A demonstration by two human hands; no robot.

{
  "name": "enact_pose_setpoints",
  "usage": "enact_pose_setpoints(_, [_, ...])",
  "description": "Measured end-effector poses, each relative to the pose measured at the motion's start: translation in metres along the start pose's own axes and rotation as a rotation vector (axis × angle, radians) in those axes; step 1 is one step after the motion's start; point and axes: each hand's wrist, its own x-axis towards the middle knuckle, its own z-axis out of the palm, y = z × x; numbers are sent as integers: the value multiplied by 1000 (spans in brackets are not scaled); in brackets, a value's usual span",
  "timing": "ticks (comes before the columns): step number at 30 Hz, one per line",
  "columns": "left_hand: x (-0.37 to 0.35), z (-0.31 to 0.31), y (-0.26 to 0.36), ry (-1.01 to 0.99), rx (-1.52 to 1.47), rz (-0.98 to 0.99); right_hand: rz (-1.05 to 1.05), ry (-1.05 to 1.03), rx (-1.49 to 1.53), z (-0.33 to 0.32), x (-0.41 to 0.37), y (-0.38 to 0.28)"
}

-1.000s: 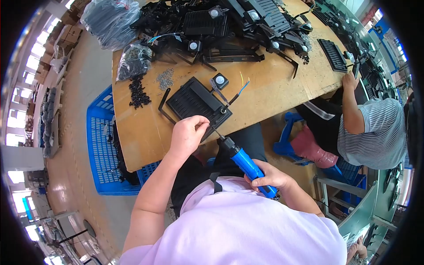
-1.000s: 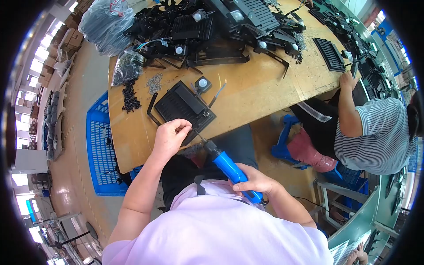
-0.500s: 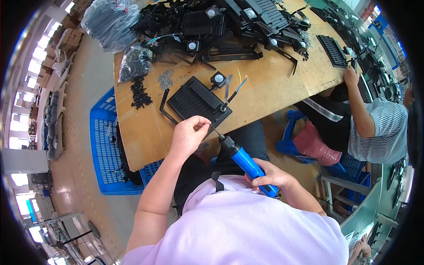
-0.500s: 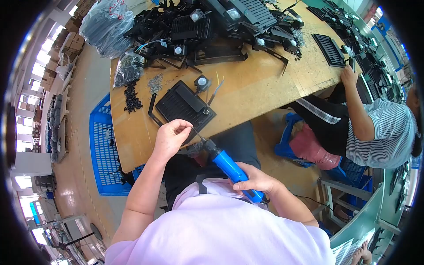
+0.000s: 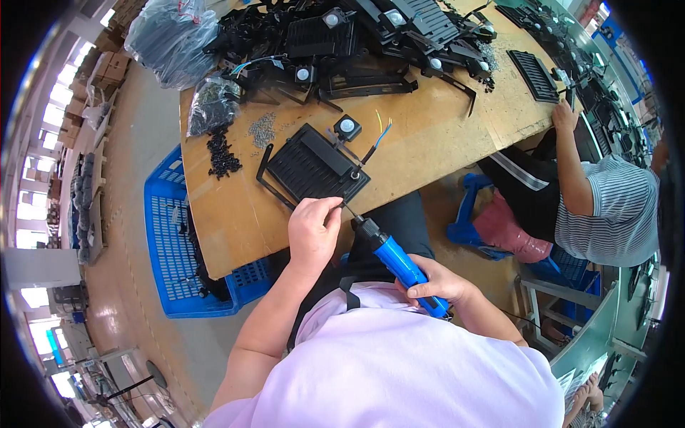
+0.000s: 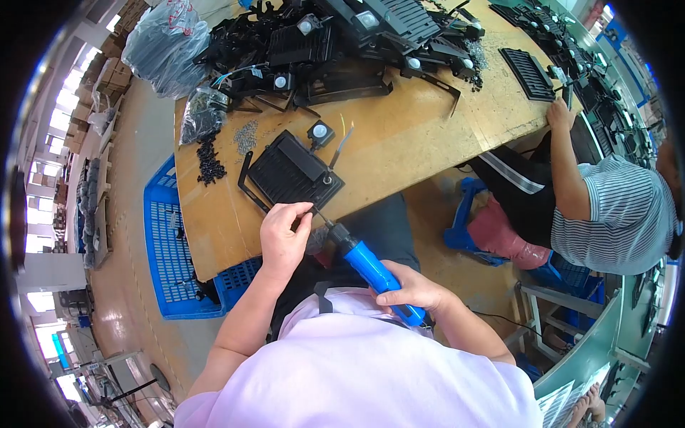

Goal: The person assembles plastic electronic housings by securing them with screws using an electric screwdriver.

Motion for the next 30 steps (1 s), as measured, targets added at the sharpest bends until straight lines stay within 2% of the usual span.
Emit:
enact_pose_setpoints(6, [8, 9, 2, -24, 129, 152, -31, -25, 71, -4, -1, 8])
enact_pose_setpoints(15, [-3, 11, -2, -14, 239, 129, -13, 2, 77, -8, 2, 8])
enact_pose_setpoints(30, [-6, 7, -7, -37, 216, 130, 10, 27, 74, -6, 3, 5])
